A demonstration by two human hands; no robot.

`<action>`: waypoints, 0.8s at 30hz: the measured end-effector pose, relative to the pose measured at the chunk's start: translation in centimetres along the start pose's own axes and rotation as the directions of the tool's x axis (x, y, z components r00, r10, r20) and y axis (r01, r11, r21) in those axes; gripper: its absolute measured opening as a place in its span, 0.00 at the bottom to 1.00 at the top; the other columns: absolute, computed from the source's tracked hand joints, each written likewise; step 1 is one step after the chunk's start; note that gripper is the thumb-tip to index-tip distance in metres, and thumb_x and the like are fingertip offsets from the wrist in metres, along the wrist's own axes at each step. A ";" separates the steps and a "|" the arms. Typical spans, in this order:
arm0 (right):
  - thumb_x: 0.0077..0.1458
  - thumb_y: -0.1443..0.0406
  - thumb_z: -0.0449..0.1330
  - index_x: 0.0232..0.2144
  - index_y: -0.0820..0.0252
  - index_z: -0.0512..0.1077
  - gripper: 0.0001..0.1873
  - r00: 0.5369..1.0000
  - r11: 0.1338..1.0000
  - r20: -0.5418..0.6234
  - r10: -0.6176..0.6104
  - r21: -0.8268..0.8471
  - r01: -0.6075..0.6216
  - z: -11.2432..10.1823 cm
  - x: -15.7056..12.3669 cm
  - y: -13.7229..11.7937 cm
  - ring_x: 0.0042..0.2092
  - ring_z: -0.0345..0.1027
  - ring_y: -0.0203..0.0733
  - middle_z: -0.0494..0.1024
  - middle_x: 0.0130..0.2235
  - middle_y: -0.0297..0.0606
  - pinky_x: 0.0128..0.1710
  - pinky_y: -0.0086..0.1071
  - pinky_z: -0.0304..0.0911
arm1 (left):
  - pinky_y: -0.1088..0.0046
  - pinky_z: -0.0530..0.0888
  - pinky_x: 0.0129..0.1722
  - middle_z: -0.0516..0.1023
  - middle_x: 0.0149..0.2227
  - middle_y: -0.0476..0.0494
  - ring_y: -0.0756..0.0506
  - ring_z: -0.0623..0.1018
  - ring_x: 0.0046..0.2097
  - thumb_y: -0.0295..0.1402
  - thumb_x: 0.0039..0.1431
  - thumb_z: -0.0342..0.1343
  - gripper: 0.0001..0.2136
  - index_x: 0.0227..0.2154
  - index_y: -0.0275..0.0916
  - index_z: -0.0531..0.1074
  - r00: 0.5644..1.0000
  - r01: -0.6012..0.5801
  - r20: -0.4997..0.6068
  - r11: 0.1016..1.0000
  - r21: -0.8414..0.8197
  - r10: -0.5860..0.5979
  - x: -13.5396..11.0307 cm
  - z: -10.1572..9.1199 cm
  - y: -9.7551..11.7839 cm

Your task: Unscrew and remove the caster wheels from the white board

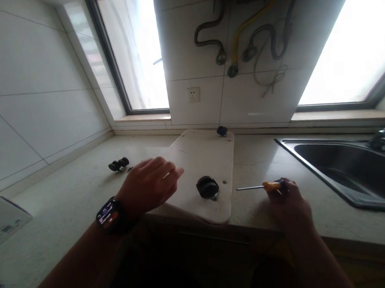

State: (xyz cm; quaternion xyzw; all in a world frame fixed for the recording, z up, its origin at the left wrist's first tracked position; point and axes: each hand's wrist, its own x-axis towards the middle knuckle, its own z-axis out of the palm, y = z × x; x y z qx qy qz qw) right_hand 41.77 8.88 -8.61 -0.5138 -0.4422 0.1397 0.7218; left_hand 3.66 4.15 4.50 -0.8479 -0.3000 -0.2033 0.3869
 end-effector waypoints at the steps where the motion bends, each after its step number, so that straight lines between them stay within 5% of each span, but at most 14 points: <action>1: 0.63 0.55 0.64 0.38 0.62 0.74 0.14 1.000 0.998 -0.010 0.024 0.050 -0.024 0.1 0.1 -0.1 0.35 0.73 0.37 0.77 0.37 0.35 0.35 0.35 0.73 | 0.64 0.73 0.33 0.80 0.37 0.45 0.43 0.76 0.37 0.27 0.66 0.56 0.09 0.47 0.37 0.75 0.999 -0.041 -0.009 0.998 -0.040 0.041 0.3 -0.1 0.9; 6: 0.63 0.55 0.63 0.36 0.60 0.73 0.13 0.990 0.932 -0.025 0.136 0.342 -0.119 0.5 1.4 -1.4 0.33 0.74 0.36 0.76 0.34 0.32 0.34 0.33 0.75 | 0.65 0.72 0.31 0.80 0.38 0.46 0.45 0.75 0.36 0.29 0.67 0.56 0.08 0.47 0.36 0.72 0.989 -0.140 -0.069 0.966 -0.218 0.128 1.2 0.5 4.8; 11: 0.56 0.59 0.69 0.42 0.52 0.75 0.13 0.992 0.837 -0.015 0.128 0.539 -0.100 0.8 3.1 -6.2 0.36 0.76 0.33 0.77 0.37 0.29 0.32 0.28 0.76 | 0.65 0.73 0.31 0.80 0.39 0.47 0.45 0.75 0.35 0.29 0.65 0.55 0.11 0.49 0.36 0.70 0.991 -0.125 -0.083 0.955 -0.267 0.106 1.2 1.0 6.4; 15: 0.52 0.69 0.71 0.42 0.44 0.77 0.17 0.991 0.805 0.067 -0.118 0.590 0.056 1.5 3.5 -11.3 0.40 0.77 0.37 0.79 0.41 0.30 0.29 0.28 0.75 | 0.65 0.73 0.31 0.80 0.39 0.46 0.44 0.75 0.36 0.28 0.64 0.55 0.12 0.50 0.37 0.69 0.994 -0.098 -0.071 0.959 -0.265 0.082 0.9 1.4 6.4; 24: 0.50 0.67 0.73 0.48 0.41 0.76 0.23 0.830 0.776 0.155 -0.536 0.478 0.412 4.1 3.0 -16.2 0.38 0.73 0.41 0.77 0.39 0.32 0.34 0.37 0.74 | 0.64 0.73 0.30 0.80 0.39 0.46 0.43 0.76 0.36 0.29 0.64 0.55 0.11 0.49 0.38 0.68 0.996 -0.084 -0.061 0.967 -0.242 0.071 0.2 2.1 6.5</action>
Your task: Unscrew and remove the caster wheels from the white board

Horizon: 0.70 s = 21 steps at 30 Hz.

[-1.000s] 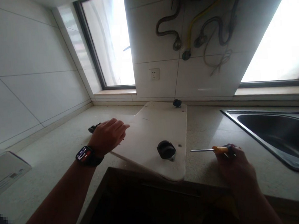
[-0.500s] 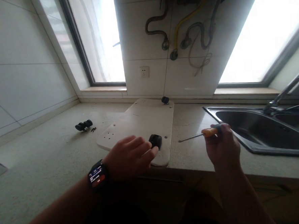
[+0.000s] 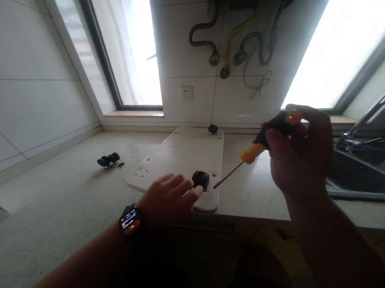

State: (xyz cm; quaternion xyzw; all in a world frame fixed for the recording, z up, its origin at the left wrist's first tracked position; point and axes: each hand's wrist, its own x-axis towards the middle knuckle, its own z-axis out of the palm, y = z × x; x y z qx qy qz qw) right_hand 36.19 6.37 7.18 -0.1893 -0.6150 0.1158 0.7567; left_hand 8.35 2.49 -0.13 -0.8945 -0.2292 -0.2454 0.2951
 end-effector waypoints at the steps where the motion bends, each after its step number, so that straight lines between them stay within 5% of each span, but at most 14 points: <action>1: 0.51 0.67 0.72 0.48 0.40 0.76 0.23 0.999 1.000 0.030 -0.021 -0.010 0.021 0.4 0.0 -0.2 0.38 0.73 0.42 0.76 0.38 0.32 0.34 0.37 0.74 | 0.64 0.73 0.30 0.79 0.39 0.46 0.43 0.75 0.36 0.29 0.64 0.54 0.11 0.49 0.38 0.68 1.000 0.004 0.003 1.000 0.004 -0.004 -0.1 0.0 0.0; 9: 0.53 0.67 0.70 0.52 0.39 0.73 0.26 0.983 0.995 0.185 -0.020 -0.094 0.038 2.3 -0.5 -1.2 0.37 0.74 0.40 0.75 0.42 0.32 0.31 0.35 0.75 | 0.65 0.72 0.29 0.78 0.38 0.45 0.43 0.74 0.35 0.29 0.63 0.55 0.12 0.48 0.37 0.67 1.000 0.026 0.011 0.999 0.021 -0.027 -0.6 0.8 -0.2; 21: 0.51 0.70 0.71 0.50 0.44 0.71 0.26 0.969 0.997 0.233 0.081 -0.039 -0.074 3.0 -0.9 -0.6 0.38 0.75 0.37 0.74 0.41 0.30 0.31 0.30 0.74 | 0.67 0.72 0.27 0.78 0.37 0.44 0.44 0.74 0.34 0.29 0.63 0.52 0.10 0.47 0.37 0.66 0.998 0.062 -0.015 0.998 -0.007 -0.063 -1.0 1.5 -0.3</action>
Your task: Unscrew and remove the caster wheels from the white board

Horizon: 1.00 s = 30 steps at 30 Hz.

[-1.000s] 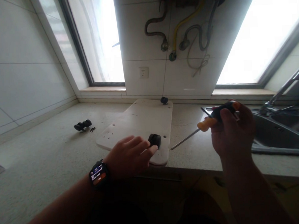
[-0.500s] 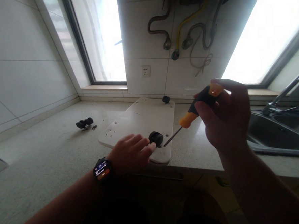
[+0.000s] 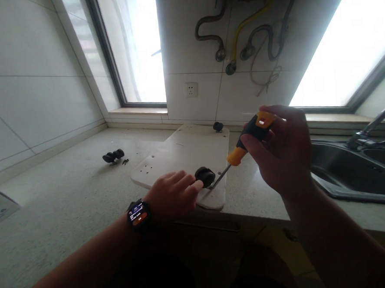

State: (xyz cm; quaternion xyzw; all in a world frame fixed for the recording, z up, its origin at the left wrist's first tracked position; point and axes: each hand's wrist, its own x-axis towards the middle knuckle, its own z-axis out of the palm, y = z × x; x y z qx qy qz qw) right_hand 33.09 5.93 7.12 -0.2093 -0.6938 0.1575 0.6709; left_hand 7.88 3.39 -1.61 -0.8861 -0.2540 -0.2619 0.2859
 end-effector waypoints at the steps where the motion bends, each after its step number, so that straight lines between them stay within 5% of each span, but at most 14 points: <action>1: 0.51 0.70 0.71 0.50 0.44 0.71 0.26 1.000 1.000 -0.002 0.002 0.000 -0.002 0.0 0.0 0.1 0.38 0.75 0.37 0.74 0.42 0.30 0.31 0.30 0.74 | 0.67 0.72 0.27 0.78 0.37 0.44 0.44 0.74 0.33 0.28 0.63 0.52 0.10 0.47 0.37 0.66 1.000 0.003 0.001 1.000 -0.001 -0.003 0.0 0.0 0.0; 30: 0.47 0.69 0.74 0.49 0.44 0.70 0.30 0.997 0.999 0.070 0.032 -0.024 -0.030 0.4 0.8 0.0 0.36 0.74 0.37 0.73 0.42 0.29 0.28 0.30 0.72 | 0.67 0.75 0.29 0.79 0.37 0.42 0.43 0.75 0.34 0.28 0.63 0.51 0.10 0.48 0.37 0.65 0.996 0.048 -0.066 0.997 -0.063 -0.053 -0.1 0.6 0.1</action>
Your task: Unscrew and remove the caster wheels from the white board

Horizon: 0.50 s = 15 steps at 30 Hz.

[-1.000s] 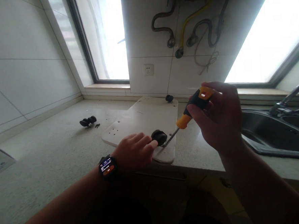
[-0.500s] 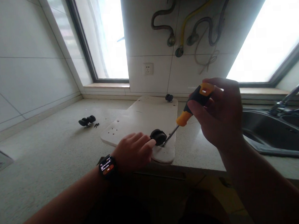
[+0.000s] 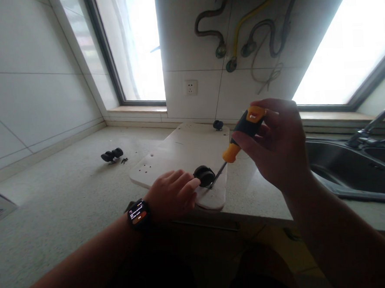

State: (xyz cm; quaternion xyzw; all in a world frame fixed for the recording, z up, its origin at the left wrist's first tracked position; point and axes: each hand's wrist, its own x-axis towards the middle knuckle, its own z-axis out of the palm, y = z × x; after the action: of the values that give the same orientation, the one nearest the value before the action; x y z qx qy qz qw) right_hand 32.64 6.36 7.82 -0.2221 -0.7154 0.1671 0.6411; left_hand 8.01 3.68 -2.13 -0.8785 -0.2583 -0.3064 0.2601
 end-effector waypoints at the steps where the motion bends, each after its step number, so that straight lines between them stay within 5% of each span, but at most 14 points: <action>1: 0.47 0.70 0.74 0.49 0.43 0.69 0.30 1.000 1.000 0.019 -0.003 -0.005 0.004 0.0 0.1 0.0 0.36 0.74 0.36 0.73 0.42 0.29 0.28 0.30 0.72 | 0.66 0.75 0.29 0.79 0.37 0.42 0.43 0.75 0.34 0.28 0.63 0.52 0.10 0.47 0.37 0.65 1.000 0.000 -0.009 1.000 0.002 0.000 0.0 0.0 0.0; 9: 0.56 0.67 0.69 0.48 0.46 0.69 0.20 0.994 0.996 0.084 -0.072 -0.038 0.076 0.0 0.9 -0.4 0.32 0.72 0.33 0.71 0.38 0.28 0.27 0.28 0.72 | 0.65 0.78 0.33 0.80 0.39 0.41 0.43 0.78 0.37 0.28 0.63 0.52 0.10 0.47 0.37 0.66 0.999 0.026 -0.028 0.999 -0.034 -0.027 0.1 -0.1 0.7; 15: 0.51 0.67 0.74 0.42 0.46 0.71 0.20 0.996 0.998 0.062 -0.057 -0.033 0.059 -0.1 1.3 -0.7 0.33 0.71 0.36 0.72 0.37 0.30 0.25 0.29 0.73 | 0.65 0.78 0.33 0.80 0.40 0.41 0.43 0.78 0.37 0.28 0.62 0.54 0.11 0.48 0.36 0.66 0.998 0.034 -0.045 0.997 -0.063 -0.037 0.0 0.1 0.9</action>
State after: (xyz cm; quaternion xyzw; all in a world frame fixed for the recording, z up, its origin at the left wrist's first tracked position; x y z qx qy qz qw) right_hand 32.55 6.44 9.30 -0.2073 -0.7436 0.1427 0.6195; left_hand 8.61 3.12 -2.47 -0.8740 -0.2582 -0.3393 0.2330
